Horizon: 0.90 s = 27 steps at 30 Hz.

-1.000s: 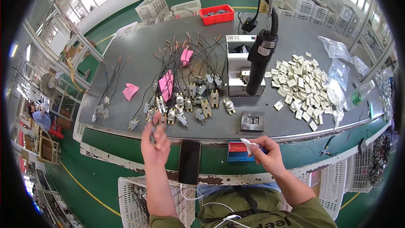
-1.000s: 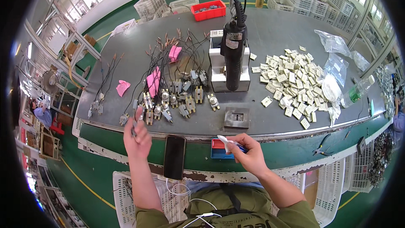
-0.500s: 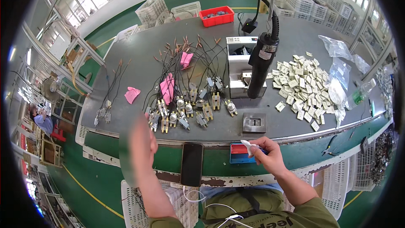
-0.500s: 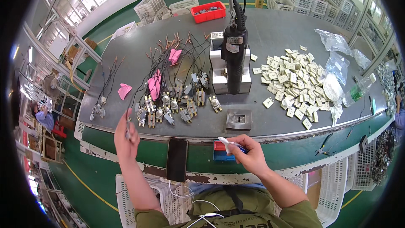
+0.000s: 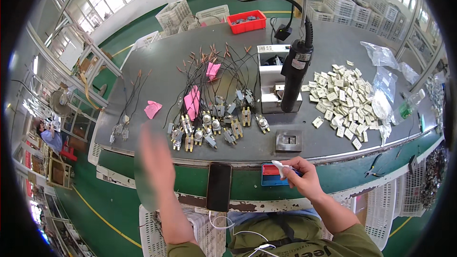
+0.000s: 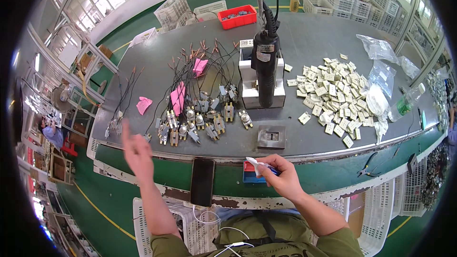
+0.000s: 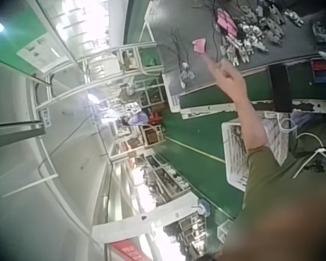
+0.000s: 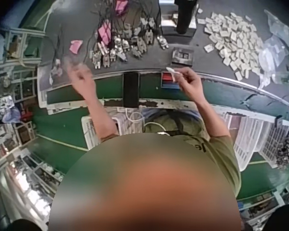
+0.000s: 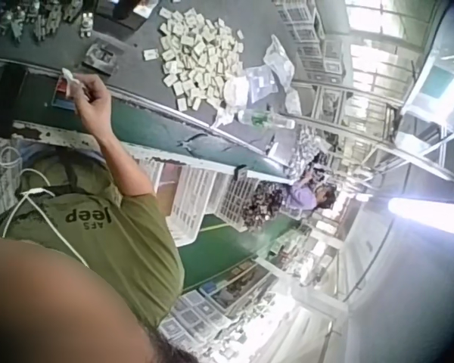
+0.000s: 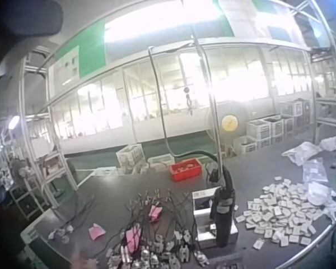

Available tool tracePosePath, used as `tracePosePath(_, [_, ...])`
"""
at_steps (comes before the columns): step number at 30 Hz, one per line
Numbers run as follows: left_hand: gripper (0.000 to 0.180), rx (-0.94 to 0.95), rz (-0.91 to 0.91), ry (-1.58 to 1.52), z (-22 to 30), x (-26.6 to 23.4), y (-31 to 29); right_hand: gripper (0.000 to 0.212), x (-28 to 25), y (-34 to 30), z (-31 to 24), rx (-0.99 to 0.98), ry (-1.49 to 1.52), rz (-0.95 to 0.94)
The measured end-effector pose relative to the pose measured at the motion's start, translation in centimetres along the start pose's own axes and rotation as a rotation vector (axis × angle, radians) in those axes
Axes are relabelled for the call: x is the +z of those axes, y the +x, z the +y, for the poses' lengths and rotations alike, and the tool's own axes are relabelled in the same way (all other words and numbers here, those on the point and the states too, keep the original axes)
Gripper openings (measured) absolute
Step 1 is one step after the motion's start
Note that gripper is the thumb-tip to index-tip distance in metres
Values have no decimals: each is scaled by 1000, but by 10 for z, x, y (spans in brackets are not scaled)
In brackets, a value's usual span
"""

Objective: Assembling electrical plugs or connectors by wrapping insulation material and organizing components.

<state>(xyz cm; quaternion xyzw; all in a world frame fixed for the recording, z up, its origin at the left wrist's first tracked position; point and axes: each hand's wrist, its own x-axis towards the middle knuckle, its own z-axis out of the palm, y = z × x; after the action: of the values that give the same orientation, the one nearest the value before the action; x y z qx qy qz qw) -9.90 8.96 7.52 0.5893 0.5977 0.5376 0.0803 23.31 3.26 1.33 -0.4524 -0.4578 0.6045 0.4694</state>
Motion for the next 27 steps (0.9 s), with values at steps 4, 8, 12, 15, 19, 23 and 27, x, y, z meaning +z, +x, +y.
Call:
tracePosePath(4, [50, -645, -631, 155, -20, 12, -12, 19, -6, -5, -2, 21, -18, -6])
tracePosePath(8, [54, -580, -272, -576, -25, 6, -47, 18, -23, -5, -13, 137, -205, -12])
tracePosePath(12, [68, -517, -255, -867, 6, -4, -59, 16, -31, 4, -36, -53, -435, -20])
tracePosePath(15, [76, -310, -181, -910, 14, 4, -73, 14, -31, 17, -55, -72, -758, -78])
tracePosePath(19, [90, -225, -352, -868, 21, 5, -101, 13, -27, 29, -63, -94, -1137, -279])
tracePosePath(23, [99, -258, -377, -812, 29, 21, -120, 16, -14, 43, -52, 5, -1358, -494])
tracePosePath(27, [95, -204, -397, -848, 17, 25, -129, 17, -10, 51, -35, -48, -1453, -543])
